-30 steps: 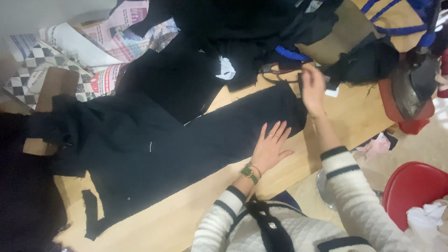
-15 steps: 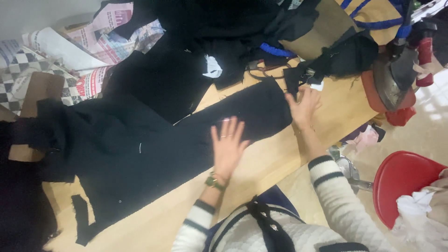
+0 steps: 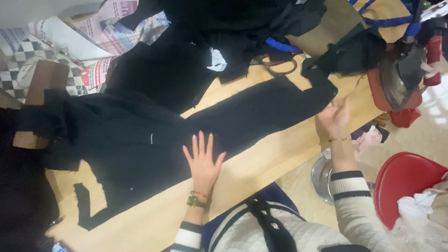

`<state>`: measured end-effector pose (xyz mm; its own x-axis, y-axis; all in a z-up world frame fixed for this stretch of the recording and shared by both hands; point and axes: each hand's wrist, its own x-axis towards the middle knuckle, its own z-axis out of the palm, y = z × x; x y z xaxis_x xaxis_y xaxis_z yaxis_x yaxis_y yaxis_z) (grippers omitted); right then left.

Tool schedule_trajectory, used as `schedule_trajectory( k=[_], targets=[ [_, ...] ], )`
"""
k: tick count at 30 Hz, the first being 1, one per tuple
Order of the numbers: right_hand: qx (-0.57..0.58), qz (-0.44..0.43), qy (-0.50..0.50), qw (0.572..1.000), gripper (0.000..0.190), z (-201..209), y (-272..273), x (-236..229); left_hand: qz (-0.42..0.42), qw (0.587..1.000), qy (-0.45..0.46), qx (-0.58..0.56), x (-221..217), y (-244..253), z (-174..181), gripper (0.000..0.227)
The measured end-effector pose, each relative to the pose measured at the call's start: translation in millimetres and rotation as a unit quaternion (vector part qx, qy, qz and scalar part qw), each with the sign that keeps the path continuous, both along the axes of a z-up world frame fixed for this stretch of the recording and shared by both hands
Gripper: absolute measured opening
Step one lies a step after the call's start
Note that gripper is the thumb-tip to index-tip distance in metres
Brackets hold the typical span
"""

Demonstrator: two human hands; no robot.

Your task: The person smooths a large piece of black fabric on a wooden table, aligning the edges and folding sections. They then use a pair of scissors to cut the fabric along a specific line, separating a portion of the material.

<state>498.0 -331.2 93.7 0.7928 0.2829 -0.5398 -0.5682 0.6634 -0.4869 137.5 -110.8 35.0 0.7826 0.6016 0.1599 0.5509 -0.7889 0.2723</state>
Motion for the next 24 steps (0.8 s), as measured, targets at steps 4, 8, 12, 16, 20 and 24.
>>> schedule_trajectory(
  k=[4, 8, 12, 16, 20, 24],
  targets=[
    [-0.126, 0.018, -0.031, 0.991, 0.051, -75, -58, 35, 0.001, 1.000, -0.008, -0.010, 17, -25, 5, 0.077],
    [-0.204, -0.049, -0.053, 0.976, 0.037, -116, -92, 122, -0.024, 0.993, -0.073, -0.087, 24, -45, 26, 0.069],
    [-0.277, -0.076, -0.063, 0.956, 0.052, 8, -57, 62, -0.018, 0.998, -0.042, 0.041, -5, -46, 35, 0.061],
    [-0.284, -0.066, -0.073, 0.954, 0.036, 5, -66, 85, 0.082, 0.995, 0.020, 0.049, -78, -30, 17, 0.066],
    [-0.223, -0.065, -0.078, 0.970, 0.065, -22, -75, 116, 0.158, 0.987, 0.028, 0.025, -143, -27, 11, 0.070],
    [-0.396, -0.254, -0.450, 0.759, 0.044, -97, -87, 190, 0.155, 0.987, 0.006, 0.050, -179, -27, 11, 0.069]
  ],
)
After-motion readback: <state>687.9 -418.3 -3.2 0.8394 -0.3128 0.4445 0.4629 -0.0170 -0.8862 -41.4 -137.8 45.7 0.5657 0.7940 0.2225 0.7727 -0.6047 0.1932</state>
